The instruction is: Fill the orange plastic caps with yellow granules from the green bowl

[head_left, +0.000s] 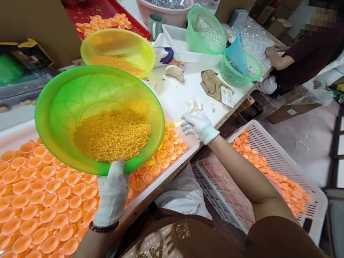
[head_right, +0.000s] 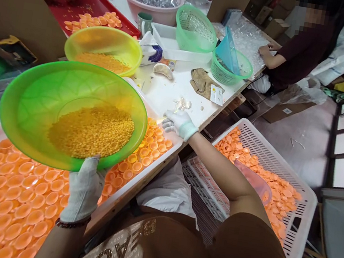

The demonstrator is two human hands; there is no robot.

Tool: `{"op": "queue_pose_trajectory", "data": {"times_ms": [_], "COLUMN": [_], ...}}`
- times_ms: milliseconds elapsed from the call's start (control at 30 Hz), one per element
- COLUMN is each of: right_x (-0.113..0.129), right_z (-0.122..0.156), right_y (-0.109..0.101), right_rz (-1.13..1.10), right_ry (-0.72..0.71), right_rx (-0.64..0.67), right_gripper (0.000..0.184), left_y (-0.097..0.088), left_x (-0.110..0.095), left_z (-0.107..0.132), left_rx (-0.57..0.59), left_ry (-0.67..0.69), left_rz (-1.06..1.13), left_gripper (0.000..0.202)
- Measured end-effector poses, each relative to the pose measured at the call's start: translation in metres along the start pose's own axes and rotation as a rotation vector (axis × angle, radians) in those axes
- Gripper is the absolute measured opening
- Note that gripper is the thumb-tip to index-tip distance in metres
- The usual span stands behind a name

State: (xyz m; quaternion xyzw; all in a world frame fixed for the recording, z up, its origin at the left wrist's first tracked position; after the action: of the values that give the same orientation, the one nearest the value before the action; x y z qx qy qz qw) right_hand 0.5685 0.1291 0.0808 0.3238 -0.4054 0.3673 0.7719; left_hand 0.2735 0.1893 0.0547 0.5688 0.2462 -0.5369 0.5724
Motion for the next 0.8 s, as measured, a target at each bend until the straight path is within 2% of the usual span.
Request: {"op": "queue_pose_trajectory", "data": {"times_ms": [100,167,267,400,467,567,667,733,800], "right_x": [-0.003,-0.006,-0.006,-0.007,-0.005,0.014,0.034,0.034,0.024], "right_z": [0.009,0.011,0.013,0.017,0.020,0.032,0.036,0.024,0.004], "right_y": [-0.019,-0.021,-0.010,0.014,0.019,0.026,0.042,0.060,0.082], "right_rz": [0.150,0.260,0.562,1.165,1.307,1.258,0.987,0.842,0.808], "right_ry": [-0.044,-0.102,-0.226,-0.350,-0.372,-0.524,-0.639,-0.586,-0.483], "right_rx": [-0.113,-0.157,-0.161,-0.114,-0.072,-0.072,-0.081,-0.027,0.029], "right_gripper": [0.016,0.014,0.013,0.012,0.014,0.017,0.020,0.019,0.012], "left_y": [-0.001,0.000,0.001,-0.001,0.000,0.002,0.001,0.000,-0.002], "left_x": [0.000,0.000,-0.001,0.000,0.000,0.000,0.002,0.004,0.008], "left_z": [0.000,0.001,0.000,-0.001,-0.001,0.002,0.004,0.004,0.004], "left_rx": [0.008,0.032,0.063,0.040,0.042,0.020,-0.013,-0.020,-0.028], "left_ry": [0.015,0.027,0.037,0.036,0.042,0.032,0.015,0.023,0.028], "left_rz": [-0.008,-0.009,-0.041,-0.041,-0.032,-0.041,-0.076,-0.112,-0.139], "left_gripper": [0.061,0.062,0.058,0.058,0.060,0.065,0.066,0.065,0.066]}}
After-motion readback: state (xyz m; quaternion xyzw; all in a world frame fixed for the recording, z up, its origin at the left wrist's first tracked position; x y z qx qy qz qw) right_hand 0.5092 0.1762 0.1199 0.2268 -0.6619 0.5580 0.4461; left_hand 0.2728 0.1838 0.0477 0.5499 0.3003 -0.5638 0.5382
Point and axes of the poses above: each hand's wrist, its own z-axis away from the middle knuckle, its own y-axis out of the palm, x = y × z, the point moved 6 cm from there along -z, towards the middle knuckle, and after that the axes turned 12 degrees about x, right-handed, at the moved point
